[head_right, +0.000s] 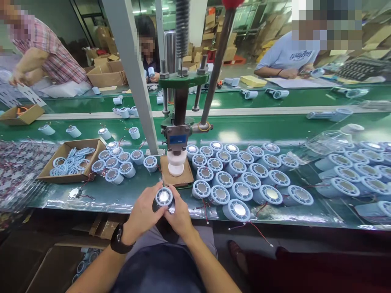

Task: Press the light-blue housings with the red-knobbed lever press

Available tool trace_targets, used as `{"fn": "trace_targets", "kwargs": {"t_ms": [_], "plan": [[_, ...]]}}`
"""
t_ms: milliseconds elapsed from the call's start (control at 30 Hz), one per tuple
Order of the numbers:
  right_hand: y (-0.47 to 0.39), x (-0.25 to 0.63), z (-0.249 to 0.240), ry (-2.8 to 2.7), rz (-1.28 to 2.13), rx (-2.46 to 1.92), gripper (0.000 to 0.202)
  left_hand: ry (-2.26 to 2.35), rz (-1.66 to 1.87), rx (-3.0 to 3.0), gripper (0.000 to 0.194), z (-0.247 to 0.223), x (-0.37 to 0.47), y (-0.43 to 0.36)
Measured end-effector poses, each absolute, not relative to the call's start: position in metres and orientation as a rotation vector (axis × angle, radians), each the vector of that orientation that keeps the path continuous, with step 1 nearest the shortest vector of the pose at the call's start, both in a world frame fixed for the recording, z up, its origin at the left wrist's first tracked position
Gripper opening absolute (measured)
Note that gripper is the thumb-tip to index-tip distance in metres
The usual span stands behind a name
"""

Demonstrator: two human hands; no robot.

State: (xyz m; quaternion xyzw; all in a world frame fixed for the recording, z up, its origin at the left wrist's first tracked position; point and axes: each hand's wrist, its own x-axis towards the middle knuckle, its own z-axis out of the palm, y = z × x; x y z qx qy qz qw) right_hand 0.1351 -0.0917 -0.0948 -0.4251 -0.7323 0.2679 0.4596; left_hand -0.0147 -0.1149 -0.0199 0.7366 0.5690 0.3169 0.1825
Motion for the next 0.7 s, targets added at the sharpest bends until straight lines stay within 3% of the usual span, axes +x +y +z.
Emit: {"fn": "trace_targets", "kwargs": {"t_ms": [267,533,700], "plan": [[-0.092,0.134,-0.093,-1.804,0.676,-1.031,0.082,1.634,0.992,1.912,0.069,-0.031,-0.011,-0.117],[-0.096,0.138,-0.089,-2.099,0.544,-1.073,0.077,1.568,1.089,1.743,0.061,-0.052,-0.005,-0.119],[-0.084,0.164,-0.036,-2.423,0.476,-1.022,0.072,1.567,1.119,1.657,0.054,-0.058,0.001,-0.117]]}}
